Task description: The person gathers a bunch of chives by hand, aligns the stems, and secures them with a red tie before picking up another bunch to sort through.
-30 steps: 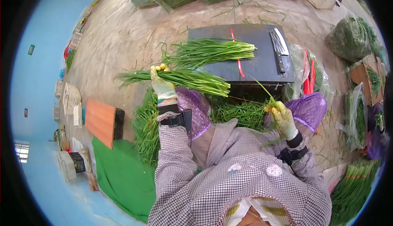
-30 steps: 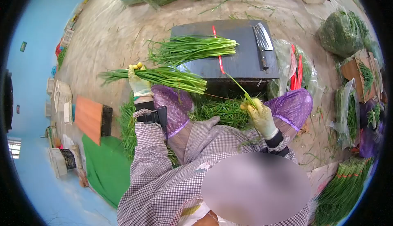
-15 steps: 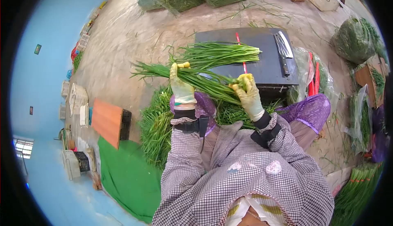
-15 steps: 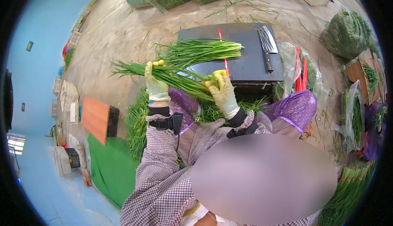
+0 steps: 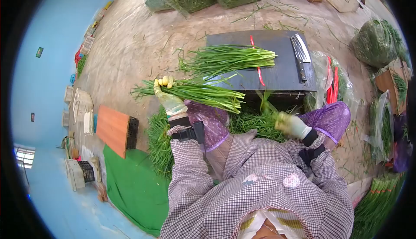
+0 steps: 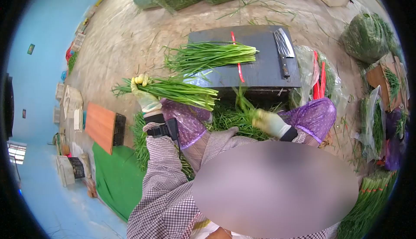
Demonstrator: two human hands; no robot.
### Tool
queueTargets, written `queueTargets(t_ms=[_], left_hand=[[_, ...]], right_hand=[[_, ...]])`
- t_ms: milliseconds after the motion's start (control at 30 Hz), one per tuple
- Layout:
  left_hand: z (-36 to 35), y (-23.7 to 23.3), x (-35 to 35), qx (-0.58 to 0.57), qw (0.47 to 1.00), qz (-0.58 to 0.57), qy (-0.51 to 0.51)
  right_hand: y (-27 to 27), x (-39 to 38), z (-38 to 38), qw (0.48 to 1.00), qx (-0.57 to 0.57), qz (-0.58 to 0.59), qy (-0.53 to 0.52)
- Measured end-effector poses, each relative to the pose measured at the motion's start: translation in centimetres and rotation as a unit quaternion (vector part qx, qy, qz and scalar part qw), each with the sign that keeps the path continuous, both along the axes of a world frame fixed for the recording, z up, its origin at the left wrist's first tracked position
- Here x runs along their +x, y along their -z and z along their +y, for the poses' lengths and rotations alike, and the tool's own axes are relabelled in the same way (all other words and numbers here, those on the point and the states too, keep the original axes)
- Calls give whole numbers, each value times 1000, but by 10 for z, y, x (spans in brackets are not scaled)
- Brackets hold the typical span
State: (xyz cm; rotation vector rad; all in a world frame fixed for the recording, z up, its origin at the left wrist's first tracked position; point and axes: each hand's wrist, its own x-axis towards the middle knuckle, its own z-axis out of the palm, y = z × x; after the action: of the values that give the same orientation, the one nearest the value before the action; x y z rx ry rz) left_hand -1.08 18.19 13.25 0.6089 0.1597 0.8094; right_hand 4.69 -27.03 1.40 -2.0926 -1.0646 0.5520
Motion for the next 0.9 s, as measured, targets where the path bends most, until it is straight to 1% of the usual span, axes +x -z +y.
queueTargets(t_ms=[33, 67, 100, 133, 167, 200, 233, 267, 300, 333, 367, 433, 467, 500, 533, 567, 600, 633, 700, 733, 800, 833, 867, 900], left_hand=[[-3, -4, 0, 2, 1000, -9, 17], [-5, -6, 1, 3, 999, -18, 35], [-8, -8, 3, 3, 998, -29, 53], [-14, -12, 6, 9, 996, -45, 73], [-24, -14, 8, 15, 994, -60, 93], [-33, -18, 11, 22, 990, -74, 115], [-46, -23, 15, 25, 987, -78, 137], [-60, -27, 19, 29, 983, -84, 159], [-71, -28, 24, 32, 979, -90, 180], [-75, -22, 28, 41, 977, -94, 188], [-83, -26, 28, 30, 980, -78, 182], [-92, -34, 24, 7, 985, -47, 164], [-86, -30, 24, 26, 986, -64, 154], [-82, -28, 21, 22, 990, -56, 129], [-78, -28, 15, 18, 993, -48, 106], [-72, -27, 12, 13, 996, -41, 83], [-54, -15, 7, -23, 992, -77, 96], [-44, -9, 6, -25, 985, -119, 125], [-32, 0, 1, -29, 963, -200, 179], [-28, 5, -1, -22, 971, -185, 152], [-21, 8, -7, -37, 970, -192, 143], [-17, 9, -9, -44, 970, -195, 139], [-15, 9, -11, -50, 979, -166, 108], [-16, 9, -10, -42, 974, -185, 123]], right_hand=[[-12, -4, 1, 993, -114, -28, -10], [-42, -10, 8, 972, -227, -55, -18], [-60, -12, 15, 938, -337, -81, -27], [-63, -9, 21, 965, -238, -111, 22], [-80, -7, 39, 986, -108, -86, 88], [-100, -7, 57, 990, -1, -56, 125], [-110, -6, 76, 982, 93, -84, 144], [-120, -4, 97, 954, 203, -161, 148], [-122, -4, 114, 947, 203, -202, 148], [-108, -5, 129, 949, 255, -125, 135], [-99, -5, 139, 944, 304, -47, 120], [-92, -7, 142, 923, 344, -11, 174], [-92, -9, 143, 910, 363, 9, 200], [-92, -11, 138, 893, 395, 70, 203], [-96, -14, 133, 821, 470, 256, 199], [-97, -14, 128, 712, 524, 428, 188], [-83, -10, 114, 677, 528, 488, 153], [-81, -10, 105, 698, 531, 461, 136], [-69, -10, 80, 783, 455, 407, 121], [-59, -12, 69, 793, 433, 406, 136], [-38, -13, 50, 814, 389, 400, 164], [-32, -12, 40, 851, 320, 375, 180], [-28, -10, 32, 883, 249, 347, 194], [-24, -10, 28, 909, 176, 317, 207]])
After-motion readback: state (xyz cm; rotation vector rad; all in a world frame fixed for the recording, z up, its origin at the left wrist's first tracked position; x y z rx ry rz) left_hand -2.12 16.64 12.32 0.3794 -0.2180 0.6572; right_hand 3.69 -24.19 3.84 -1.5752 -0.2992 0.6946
